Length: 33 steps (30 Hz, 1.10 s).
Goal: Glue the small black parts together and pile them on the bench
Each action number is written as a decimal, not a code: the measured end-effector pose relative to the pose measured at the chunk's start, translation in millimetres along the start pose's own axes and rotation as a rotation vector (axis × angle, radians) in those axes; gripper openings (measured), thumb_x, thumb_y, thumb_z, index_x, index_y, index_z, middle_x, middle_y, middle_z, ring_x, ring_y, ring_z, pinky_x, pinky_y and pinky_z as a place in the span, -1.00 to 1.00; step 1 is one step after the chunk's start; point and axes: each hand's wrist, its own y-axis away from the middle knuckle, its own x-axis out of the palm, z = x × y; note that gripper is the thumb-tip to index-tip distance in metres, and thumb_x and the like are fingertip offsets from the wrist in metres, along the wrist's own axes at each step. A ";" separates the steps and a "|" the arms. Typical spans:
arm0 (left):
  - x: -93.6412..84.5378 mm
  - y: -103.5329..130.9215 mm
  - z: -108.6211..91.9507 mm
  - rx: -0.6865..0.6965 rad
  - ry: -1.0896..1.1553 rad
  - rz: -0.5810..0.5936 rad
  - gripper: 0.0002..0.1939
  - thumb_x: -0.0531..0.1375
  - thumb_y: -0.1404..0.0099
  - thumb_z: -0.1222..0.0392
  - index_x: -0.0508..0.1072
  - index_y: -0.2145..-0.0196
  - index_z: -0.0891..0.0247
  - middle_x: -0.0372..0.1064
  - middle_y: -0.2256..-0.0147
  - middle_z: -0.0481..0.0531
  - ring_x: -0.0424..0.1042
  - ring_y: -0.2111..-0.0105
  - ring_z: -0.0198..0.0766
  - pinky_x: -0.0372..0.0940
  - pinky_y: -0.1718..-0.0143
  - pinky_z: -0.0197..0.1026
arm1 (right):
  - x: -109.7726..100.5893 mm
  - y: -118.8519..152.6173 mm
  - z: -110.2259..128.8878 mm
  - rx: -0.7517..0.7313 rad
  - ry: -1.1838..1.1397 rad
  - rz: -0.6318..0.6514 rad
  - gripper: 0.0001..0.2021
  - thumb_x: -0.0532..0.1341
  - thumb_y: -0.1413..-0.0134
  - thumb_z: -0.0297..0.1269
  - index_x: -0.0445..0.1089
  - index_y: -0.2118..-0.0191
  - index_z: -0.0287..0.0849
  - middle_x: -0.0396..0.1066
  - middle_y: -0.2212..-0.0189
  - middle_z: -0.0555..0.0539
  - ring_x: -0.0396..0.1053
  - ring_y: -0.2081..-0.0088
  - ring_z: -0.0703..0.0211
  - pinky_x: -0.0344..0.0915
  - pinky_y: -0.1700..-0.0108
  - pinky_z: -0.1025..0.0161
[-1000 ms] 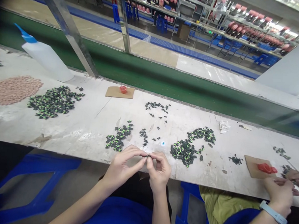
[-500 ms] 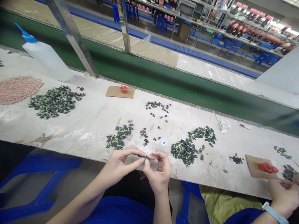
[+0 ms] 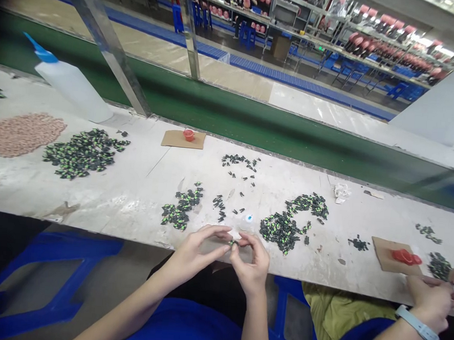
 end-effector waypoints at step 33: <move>-20.3 -15.6 37.2 0.111 -0.621 -0.014 -0.94 0.21 -0.29 0.24 0.50 0.31 0.15 0.53 0.26 -0.01 0.39 0.14 -0.12 0.09 0.07 -0.02 | -2.0 -10.3 -19.8 0.305 -0.316 -0.228 -0.69 0.39 0.23 -0.16 0.45 0.31 -0.19 0.48 0.45 -0.05 0.39 0.47 0.16 0.28 0.46 0.26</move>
